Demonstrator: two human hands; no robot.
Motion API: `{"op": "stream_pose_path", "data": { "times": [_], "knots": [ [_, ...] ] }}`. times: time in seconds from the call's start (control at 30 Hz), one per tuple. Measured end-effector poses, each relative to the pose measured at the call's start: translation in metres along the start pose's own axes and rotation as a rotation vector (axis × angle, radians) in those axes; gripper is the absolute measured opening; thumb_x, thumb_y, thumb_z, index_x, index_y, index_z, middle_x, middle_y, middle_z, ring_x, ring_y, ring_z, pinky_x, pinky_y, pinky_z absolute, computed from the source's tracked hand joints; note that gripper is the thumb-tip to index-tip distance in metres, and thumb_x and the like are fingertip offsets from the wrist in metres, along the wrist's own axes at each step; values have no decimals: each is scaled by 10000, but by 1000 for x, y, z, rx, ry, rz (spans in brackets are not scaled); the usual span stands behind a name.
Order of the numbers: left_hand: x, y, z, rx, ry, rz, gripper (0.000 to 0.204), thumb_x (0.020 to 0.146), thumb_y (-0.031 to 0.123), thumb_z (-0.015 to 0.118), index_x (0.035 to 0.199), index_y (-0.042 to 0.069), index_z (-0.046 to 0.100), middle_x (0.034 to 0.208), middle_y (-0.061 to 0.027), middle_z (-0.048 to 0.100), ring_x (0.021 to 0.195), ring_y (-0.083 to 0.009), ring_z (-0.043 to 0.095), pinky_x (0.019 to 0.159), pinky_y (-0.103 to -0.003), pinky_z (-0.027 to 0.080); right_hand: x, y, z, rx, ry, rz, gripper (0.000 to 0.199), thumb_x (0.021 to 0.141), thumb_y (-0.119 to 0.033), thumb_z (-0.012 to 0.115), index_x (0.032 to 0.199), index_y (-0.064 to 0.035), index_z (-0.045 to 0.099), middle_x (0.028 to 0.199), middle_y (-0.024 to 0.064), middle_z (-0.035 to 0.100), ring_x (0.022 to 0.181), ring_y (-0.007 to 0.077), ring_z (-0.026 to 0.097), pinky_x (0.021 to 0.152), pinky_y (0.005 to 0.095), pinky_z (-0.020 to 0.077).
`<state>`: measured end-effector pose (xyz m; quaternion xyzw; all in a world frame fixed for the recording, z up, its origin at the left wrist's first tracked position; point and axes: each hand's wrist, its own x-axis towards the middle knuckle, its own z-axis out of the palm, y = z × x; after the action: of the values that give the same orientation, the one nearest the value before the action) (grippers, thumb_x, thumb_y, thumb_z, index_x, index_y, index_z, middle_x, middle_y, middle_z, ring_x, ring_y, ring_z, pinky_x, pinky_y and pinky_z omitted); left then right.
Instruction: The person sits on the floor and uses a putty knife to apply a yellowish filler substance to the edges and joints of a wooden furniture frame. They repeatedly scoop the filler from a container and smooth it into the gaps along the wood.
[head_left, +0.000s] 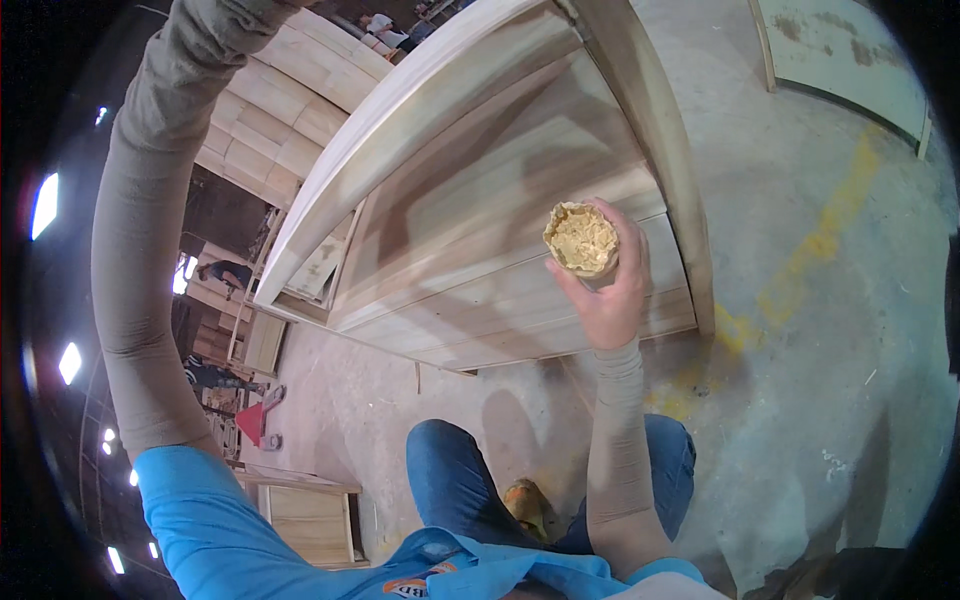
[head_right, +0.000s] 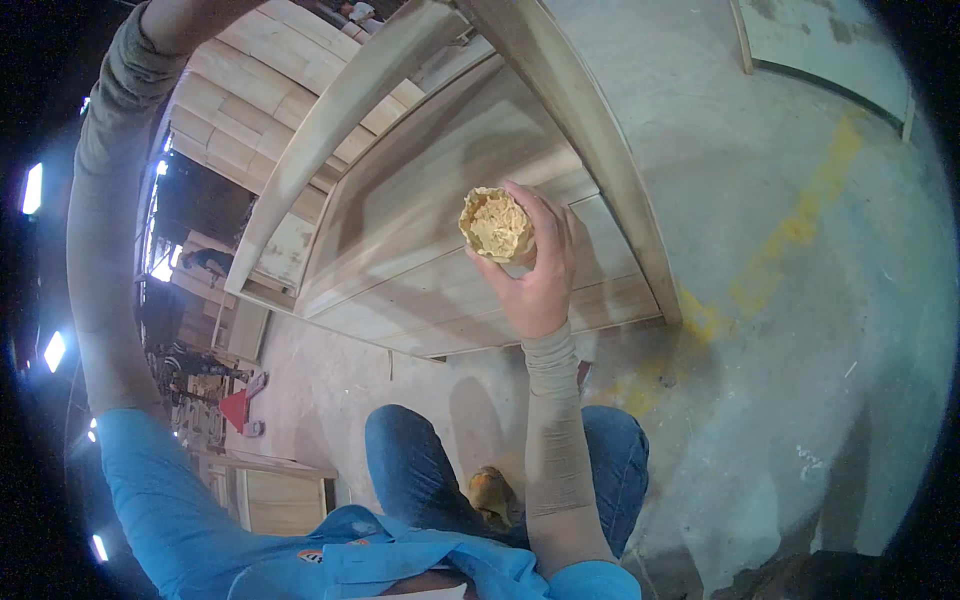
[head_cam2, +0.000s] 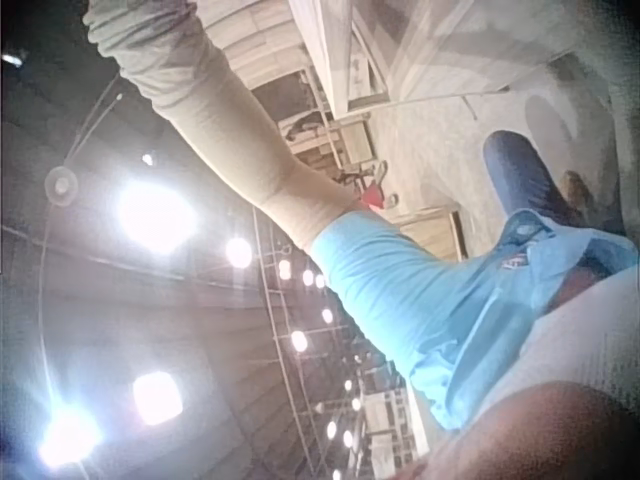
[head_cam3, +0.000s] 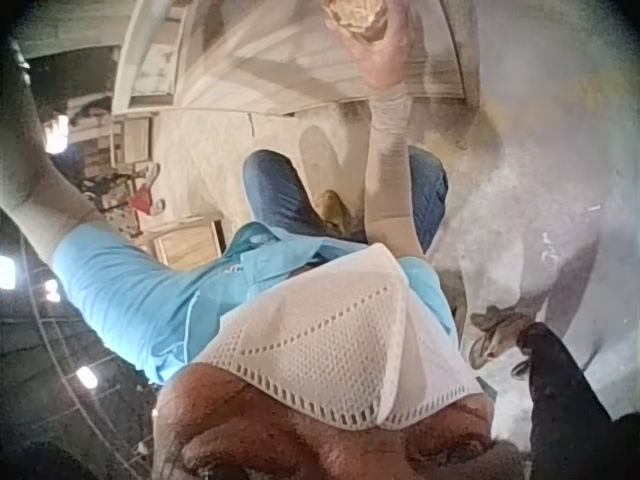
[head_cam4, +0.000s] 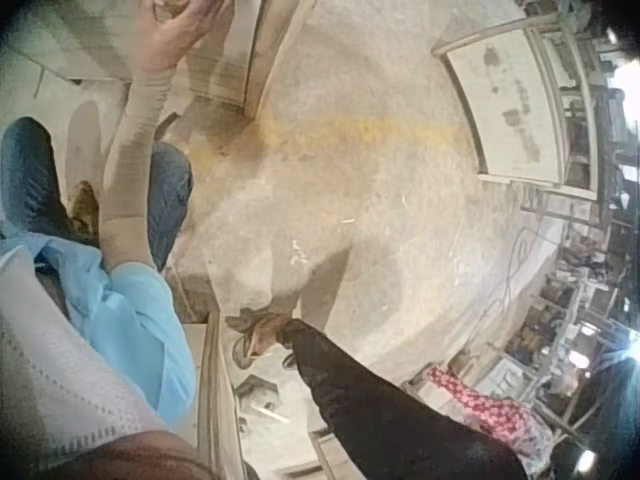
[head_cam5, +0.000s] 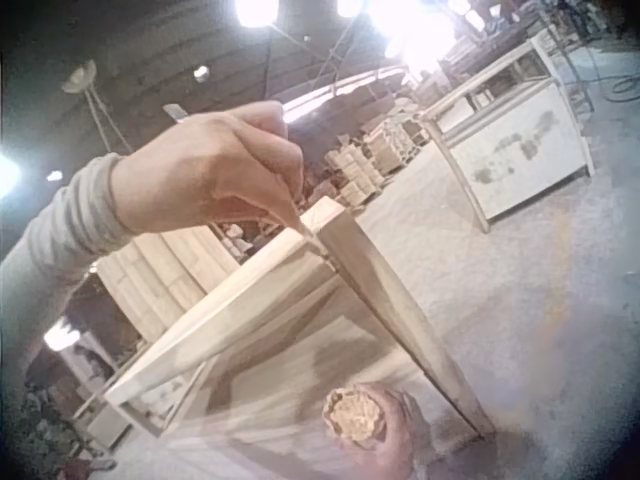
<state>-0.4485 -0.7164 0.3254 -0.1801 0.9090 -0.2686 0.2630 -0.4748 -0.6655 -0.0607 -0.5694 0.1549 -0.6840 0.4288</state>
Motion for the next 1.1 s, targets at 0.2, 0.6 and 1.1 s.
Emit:
{"op": "stream_pose_path", "data": {
  "times": [0.2,0.6,1.1],
  "knots": [
    [1,-5,-4,74,20,48,163,750,148,810,894,75,797,878,12,685,808,-175,547,739,-312,468,-1,1,4,92,37,57,742,667,-81,880,1349,-98,590,1264,108,635,1150,321,569,1013,449,442],
    [-12,-6,9,192,33,121,154,742,135,802,886,78,792,882,17,668,858,-193,557,770,-321,487,-2,3,3,23,-7,10,739,734,-61,871,1391,-79,533,1310,120,601,1201,286,586,1026,407,482],
    [-10,-14,-1,-323,-30,-256,94,821,78,799,911,52,787,819,-66,729,702,-177,659,647,-307,533,-1,-5,7,90,35,71,732,665,-56,875,1340,-93,594,1248,110,637,1151,322,572,993,444,465]
  ]
}}
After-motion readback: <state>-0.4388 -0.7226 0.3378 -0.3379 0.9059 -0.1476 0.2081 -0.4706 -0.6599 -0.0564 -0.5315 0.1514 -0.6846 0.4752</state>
